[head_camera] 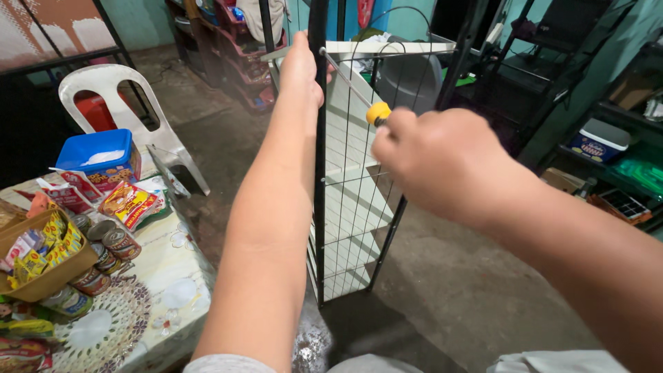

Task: The person assembles a wire shelving unit by using a screwdriver to tighten screws on the frame and inserting white shelves into the structure. The person also moves a plastic chair to reposition it during the process.

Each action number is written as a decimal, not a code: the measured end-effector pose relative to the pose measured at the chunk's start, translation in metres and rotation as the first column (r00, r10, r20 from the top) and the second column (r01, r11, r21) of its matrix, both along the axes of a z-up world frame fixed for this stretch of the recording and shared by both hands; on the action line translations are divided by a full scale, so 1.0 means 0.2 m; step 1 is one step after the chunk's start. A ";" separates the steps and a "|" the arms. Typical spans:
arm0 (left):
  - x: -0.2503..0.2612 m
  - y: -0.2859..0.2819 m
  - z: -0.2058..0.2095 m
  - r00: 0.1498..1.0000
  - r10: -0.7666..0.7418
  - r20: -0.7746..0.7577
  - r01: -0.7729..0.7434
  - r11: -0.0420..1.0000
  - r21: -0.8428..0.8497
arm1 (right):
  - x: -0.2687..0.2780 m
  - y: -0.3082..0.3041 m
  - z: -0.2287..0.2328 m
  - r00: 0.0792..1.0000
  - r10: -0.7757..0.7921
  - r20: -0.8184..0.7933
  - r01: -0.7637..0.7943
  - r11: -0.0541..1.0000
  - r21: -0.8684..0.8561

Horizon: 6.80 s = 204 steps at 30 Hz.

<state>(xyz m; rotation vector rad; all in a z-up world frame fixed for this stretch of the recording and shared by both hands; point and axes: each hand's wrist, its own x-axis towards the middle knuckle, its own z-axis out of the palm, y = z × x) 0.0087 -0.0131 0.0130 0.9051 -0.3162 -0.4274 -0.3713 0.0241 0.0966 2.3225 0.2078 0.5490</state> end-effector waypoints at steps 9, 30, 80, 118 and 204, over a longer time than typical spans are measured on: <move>-0.03 0.05 0.01 0.999 0.013 0.045 -0.014 0.999 0.029 | -0.04 -0.10 0.00 0.915 -0.041 0.402 -0.221 0.782 0.583; 0.07 0.02 0.04 0.985 -0.169 0.036 0.168 0.985 0.035 | 0.05 0.14 0.17 0.960 -0.263 -0.092 0.270 0.794 0.545; 0.03 -0.01 0.02 0.991 -0.124 -0.050 0.121 0.991 -0.055 | 0.03 0.06 0.28 0.968 -0.208 0.144 0.181 0.967 0.179; 0.03 0.03 0.03 0.993 -0.119 -0.012 0.119 0.993 -0.004 | -0.02 -0.12 0.28 0.968 -0.092 0.234 -0.153 0.521 0.839; 0.03 0.04 0.03 0.995 -0.099 -0.011 0.100 0.995 0.024 | -0.13 0.02 0.18 0.897 0.166 0.409 -0.271 0.938 0.214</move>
